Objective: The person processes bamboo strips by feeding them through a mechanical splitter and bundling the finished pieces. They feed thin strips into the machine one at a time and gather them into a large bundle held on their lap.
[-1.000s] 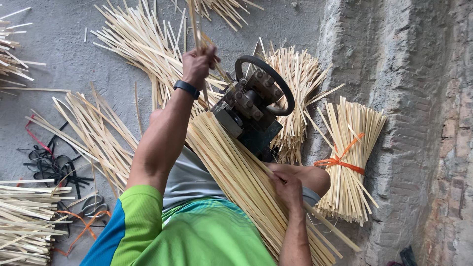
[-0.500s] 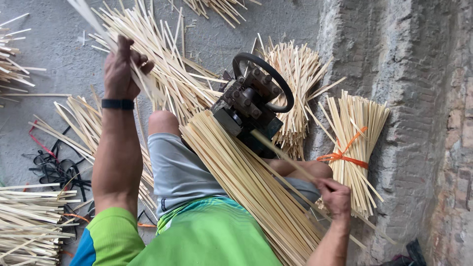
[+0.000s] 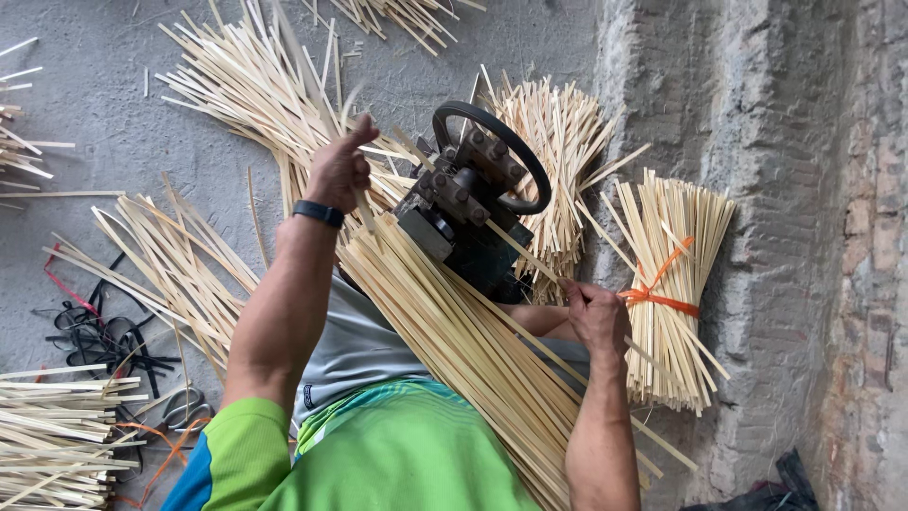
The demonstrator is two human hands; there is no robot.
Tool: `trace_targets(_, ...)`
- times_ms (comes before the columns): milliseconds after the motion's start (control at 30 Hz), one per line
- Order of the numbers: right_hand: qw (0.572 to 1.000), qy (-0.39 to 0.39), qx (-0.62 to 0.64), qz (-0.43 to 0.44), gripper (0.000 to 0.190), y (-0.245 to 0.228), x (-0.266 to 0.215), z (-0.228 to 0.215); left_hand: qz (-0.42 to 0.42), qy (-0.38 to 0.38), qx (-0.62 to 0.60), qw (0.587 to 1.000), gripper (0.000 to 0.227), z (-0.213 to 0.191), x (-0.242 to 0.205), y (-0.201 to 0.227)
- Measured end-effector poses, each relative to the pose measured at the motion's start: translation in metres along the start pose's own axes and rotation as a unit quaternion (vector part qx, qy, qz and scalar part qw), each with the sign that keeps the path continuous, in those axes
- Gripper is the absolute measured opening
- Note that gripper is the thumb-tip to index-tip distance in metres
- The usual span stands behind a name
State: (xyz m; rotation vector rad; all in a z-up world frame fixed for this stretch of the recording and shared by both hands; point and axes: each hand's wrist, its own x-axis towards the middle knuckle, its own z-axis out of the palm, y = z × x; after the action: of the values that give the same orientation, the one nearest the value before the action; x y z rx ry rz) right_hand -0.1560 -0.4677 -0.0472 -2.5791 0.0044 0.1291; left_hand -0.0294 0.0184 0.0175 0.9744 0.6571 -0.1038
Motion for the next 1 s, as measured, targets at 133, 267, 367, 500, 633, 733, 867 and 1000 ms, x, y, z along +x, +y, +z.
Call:
trace_targets(133, 1.000, -0.017, -0.010, 0.003, 0.057, -0.010, -0.010, -0.013, 0.030, 0.007, 0.056, 0.998, 0.038, 0.020, 0.010, -0.004)
trace_targets(267, 0.999, -0.043, 0.002, 0.029, 0.042, -0.028, -0.020, -0.013, 0.060, -0.006, 0.054, 0.997, 0.040, 0.030, 0.018, -0.007)
trace_targets(367, 0.984, -0.106, 0.137, -0.046, 0.037, -0.042, -0.034, -0.007, 0.085, -0.031, 0.005, 0.996, 0.039, 0.030, 0.018, -0.003)
trace_targets(500, 0.976, -0.198, 0.090, 0.015, 0.027, -0.059, -0.051, -0.001, 0.132, -0.023, -0.015, 0.991, 0.035, 0.024, 0.021, 0.016)
trace_targets(633, 0.972, -0.194, 0.118, 0.064, 0.026, -0.041, -0.058, -0.016, 0.198, -0.031, -0.070, 0.977, 0.038, -0.004, 0.032, 0.046)
trace_targets(733, 0.981, -0.147, 0.125, 0.028, 0.023, -0.013, -0.059, -0.043, 0.234, -0.064, -0.168, 0.955, 0.045, -0.023, 0.033, 0.066)
trace_targets(867, 0.985, -0.084, 0.115, 0.095, 0.025, 0.016, -0.064, -0.071, 0.192, -0.034, -0.154, 0.969, 0.054, -0.035, 0.010, 0.070)
trace_targets(1000, 0.995, 0.017, 0.012, 0.096, 0.029, 0.021, -0.059, -0.079, 0.166, -0.065, -0.151, 0.972, 0.050, -0.034, -0.004, 0.062)
